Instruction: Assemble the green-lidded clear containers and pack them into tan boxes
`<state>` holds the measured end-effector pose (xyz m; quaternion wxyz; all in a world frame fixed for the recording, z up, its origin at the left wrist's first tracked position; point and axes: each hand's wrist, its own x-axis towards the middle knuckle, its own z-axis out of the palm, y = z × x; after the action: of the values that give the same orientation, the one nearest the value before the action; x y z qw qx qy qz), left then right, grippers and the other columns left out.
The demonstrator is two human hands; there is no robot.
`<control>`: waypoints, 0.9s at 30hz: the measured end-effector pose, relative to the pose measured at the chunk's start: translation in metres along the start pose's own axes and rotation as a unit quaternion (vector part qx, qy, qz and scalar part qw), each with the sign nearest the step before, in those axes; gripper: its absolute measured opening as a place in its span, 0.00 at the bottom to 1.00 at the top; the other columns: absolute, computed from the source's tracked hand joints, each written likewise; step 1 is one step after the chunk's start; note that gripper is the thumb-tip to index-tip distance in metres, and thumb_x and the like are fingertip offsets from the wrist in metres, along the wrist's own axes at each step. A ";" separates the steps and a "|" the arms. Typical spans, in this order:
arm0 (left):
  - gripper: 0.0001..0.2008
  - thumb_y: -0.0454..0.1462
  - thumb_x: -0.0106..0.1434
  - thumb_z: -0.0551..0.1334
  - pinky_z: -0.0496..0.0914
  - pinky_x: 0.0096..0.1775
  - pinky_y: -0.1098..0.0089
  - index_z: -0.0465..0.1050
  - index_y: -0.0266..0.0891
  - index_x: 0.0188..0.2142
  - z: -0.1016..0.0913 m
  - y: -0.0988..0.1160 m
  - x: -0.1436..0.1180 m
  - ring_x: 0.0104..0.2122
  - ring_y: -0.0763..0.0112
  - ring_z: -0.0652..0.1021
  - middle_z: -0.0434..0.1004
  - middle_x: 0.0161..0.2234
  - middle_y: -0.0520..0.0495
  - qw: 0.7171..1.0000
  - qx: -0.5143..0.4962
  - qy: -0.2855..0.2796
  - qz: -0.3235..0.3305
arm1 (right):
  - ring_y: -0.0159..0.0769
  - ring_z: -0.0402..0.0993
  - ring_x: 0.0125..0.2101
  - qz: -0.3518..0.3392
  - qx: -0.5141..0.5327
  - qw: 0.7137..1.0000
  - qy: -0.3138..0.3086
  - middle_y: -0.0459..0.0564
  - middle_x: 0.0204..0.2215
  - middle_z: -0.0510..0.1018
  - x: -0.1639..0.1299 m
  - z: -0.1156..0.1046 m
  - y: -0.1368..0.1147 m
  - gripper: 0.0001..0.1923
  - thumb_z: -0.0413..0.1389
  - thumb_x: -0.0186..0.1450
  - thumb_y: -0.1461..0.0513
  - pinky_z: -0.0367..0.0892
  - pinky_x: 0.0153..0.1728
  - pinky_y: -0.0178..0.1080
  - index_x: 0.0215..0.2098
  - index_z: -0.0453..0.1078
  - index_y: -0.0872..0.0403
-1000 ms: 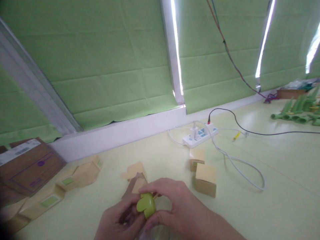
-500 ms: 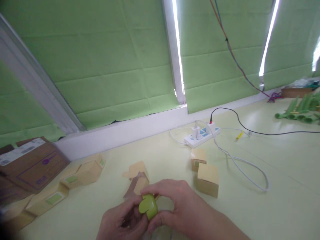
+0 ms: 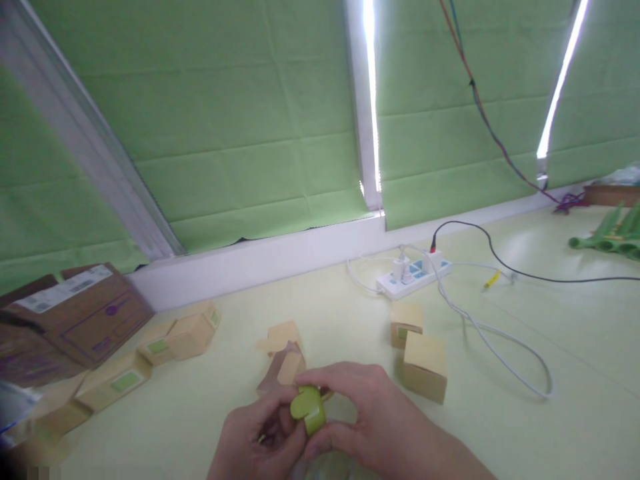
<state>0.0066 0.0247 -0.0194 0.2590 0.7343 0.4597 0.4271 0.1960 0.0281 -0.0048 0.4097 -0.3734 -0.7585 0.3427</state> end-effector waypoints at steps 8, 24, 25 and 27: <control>0.07 0.33 0.56 0.60 0.52 0.19 0.77 0.77 0.42 0.28 -0.001 0.003 -0.001 0.15 0.79 0.60 0.58 0.15 0.61 0.998 0.042 0.026 0.042 | 0.46 0.80 0.49 0.009 -0.006 1.000 -0.004 0.50 0.48 0.84 -0.001 -0.001 -0.002 0.28 0.72 0.55 0.55 0.71 0.53 0.41 0.53 0.77 0.49; 0.07 0.29 0.54 0.59 0.52 0.18 0.77 0.74 0.41 0.28 0.004 0.002 -0.002 0.14 0.80 0.59 0.56 0.14 0.62 0.999 0.028 0.001 0.039 | 0.47 0.81 0.46 -0.003 -0.037 0.999 -0.003 0.51 0.46 0.85 -0.003 0.000 0.005 0.29 0.74 0.52 0.55 0.73 0.50 0.40 0.51 0.78 0.49; 0.07 0.29 0.54 0.59 0.52 0.18 0.77 0.74 0.41 0.28 0.004 0.003 -0.003 0.14 0.80 0.59 0.56 0.15 0.62 0.999 0.034 0.003 0.043 | 0.47 0.81 0.47 -0.006 -0.042 0.999 -0.005 0.51 0.46 0.85 -0.003 -0.001 0.005 0.29 0.73 0.52 0.54 0.73 0.50 0.40 0.51 0.78 0.49; 0.07 0.29 0.55 0.59 0.53 0.19 0.77 0.74 0.41 0.28 0.004 0.003 -0.004 0.14 0.80 0.60 0.57 0.15 0.62 0.998 0.045 0.007 0.051 | 0.46 0.81 0.46 -0.011 -0.045 0.999 -0.003 0.50 0.46 0.85 -0.004 -0.001 0.006 0.29 0.73 0.52 0.53 0.72 0.51 0.40 0.51 0.78 0.49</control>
<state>0.0106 0.0200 -0.0202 0.2001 0.7645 0.4427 0.4236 0.2003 0.0283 -0.0104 0.3944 -0.3819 -0.7784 0.3044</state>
